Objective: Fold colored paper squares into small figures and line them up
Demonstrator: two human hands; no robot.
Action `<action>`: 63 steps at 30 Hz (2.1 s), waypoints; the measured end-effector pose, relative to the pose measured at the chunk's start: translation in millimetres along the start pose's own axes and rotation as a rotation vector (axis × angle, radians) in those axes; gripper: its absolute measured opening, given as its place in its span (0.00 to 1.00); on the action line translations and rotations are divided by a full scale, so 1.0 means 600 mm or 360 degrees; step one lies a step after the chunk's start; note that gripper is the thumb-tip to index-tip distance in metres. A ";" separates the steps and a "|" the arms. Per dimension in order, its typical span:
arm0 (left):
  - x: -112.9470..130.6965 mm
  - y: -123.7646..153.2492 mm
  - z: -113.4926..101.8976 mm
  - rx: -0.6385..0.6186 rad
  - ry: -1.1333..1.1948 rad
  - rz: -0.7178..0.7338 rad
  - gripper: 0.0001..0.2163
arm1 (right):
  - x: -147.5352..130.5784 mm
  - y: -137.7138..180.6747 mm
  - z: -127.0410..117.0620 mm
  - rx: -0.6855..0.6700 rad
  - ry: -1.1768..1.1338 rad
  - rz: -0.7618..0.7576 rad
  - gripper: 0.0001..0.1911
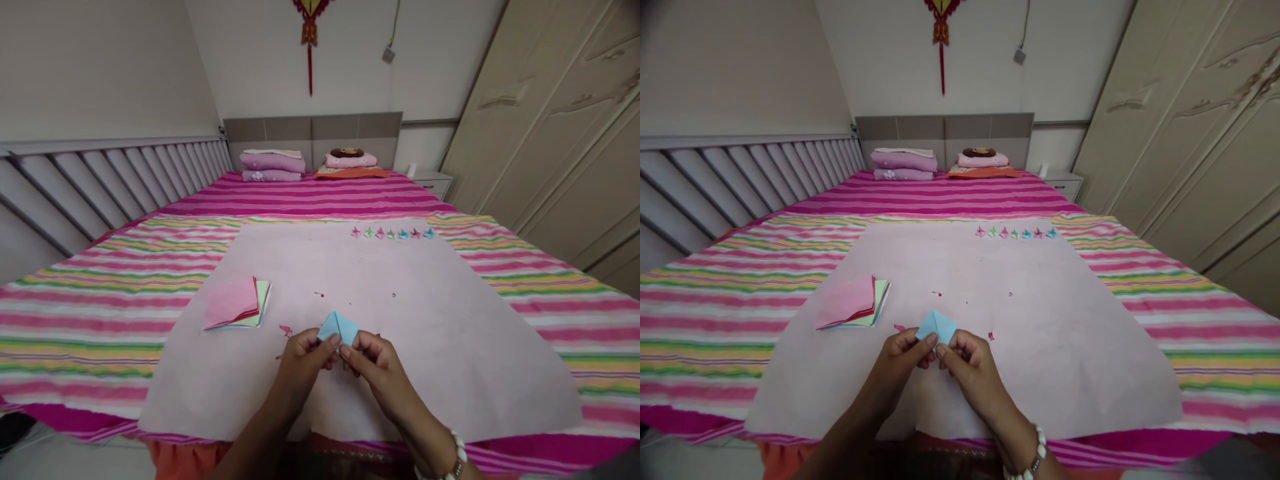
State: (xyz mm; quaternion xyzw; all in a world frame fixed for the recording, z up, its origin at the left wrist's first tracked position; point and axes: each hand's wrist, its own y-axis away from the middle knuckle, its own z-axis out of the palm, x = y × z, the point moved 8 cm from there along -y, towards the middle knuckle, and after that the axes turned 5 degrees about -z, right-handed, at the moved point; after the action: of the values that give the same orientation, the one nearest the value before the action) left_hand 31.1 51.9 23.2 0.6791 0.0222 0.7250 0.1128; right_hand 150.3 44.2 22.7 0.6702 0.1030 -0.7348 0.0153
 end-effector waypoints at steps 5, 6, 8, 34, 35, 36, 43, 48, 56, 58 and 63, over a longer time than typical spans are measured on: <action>0.007 -0.003 -0.006 -0.0028 0.0022 0.0066 0.11 | 0.004 -0.002 0.000 0.0007 -0.0078 0.0035 0.17; 0.007 -0.004 -0.007 -0.0035 0.0018 0.0071 0.11 | 0.005 -0.003 0.002 -0.0020 -0.0090 0.0046 0.17; 0.005 -0.005 -0.008 -0.0053 0.0007 0.0066 0.11 | 0.005 -0.004 0.000 -0.0051 -0.0103 0.0051 0.15; 0.037 0.010 0.010 -0.0347 0.0039 0.0214 0.05 | -0.016 -0.006 -0.026 0.0171 -0.0336 -0.0108 0.09; 0.036 0.010 0.012 -0.0367 0.0009 0.0200 0.05 | -0.014 -0.006 -0.026 0.0166 -0.0322 -0.0097 0.08; 0.035 0.010 0.013 -0.0376 -0.0017 0.0194 0.05 | -0.012 -0.006 -0.026 0.0158 -0.0312 -0.0086 0.08; 0.029 0.008 0.009 -0.0308 0.0082 0.0210 0.02 | -0.009 -0.005 -0.018 0.0032 -0.0400 -0.0084 0.04; 0.024 0.005 0.007 -0.0386 0.0157 0.0227 0.05 | -0.022 -0.005 -0.017 -0.0030 -0.0466 -0.0173 0.06; 0.042 0.013 0.005 -0.0297 -0.0064 0.0318 0.07 | -0.035 0.000 -0.014 -0.0123 -0.0312 -0.0244 0.03; 0.043 0.015 0.006 -0.0238 -0.0136 0.0333 0.06 | -0.032 -0.001 -0.014 -0.0093 -0.0296 -0.0192 0.06; 0.039 0.010 -0.003 -0.0042 -0.0136 0.0320 0.14 | -0.018 -0.009 -0.027 0.0167 -0.0330 -0.0017 0.19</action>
State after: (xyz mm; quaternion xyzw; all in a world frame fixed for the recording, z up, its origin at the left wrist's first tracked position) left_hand 27.4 50.7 47.3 0.7066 -0.0604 0.7033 0.0493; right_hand 166.3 50.9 33.1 0.5900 0.0658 -0.8046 -0.0132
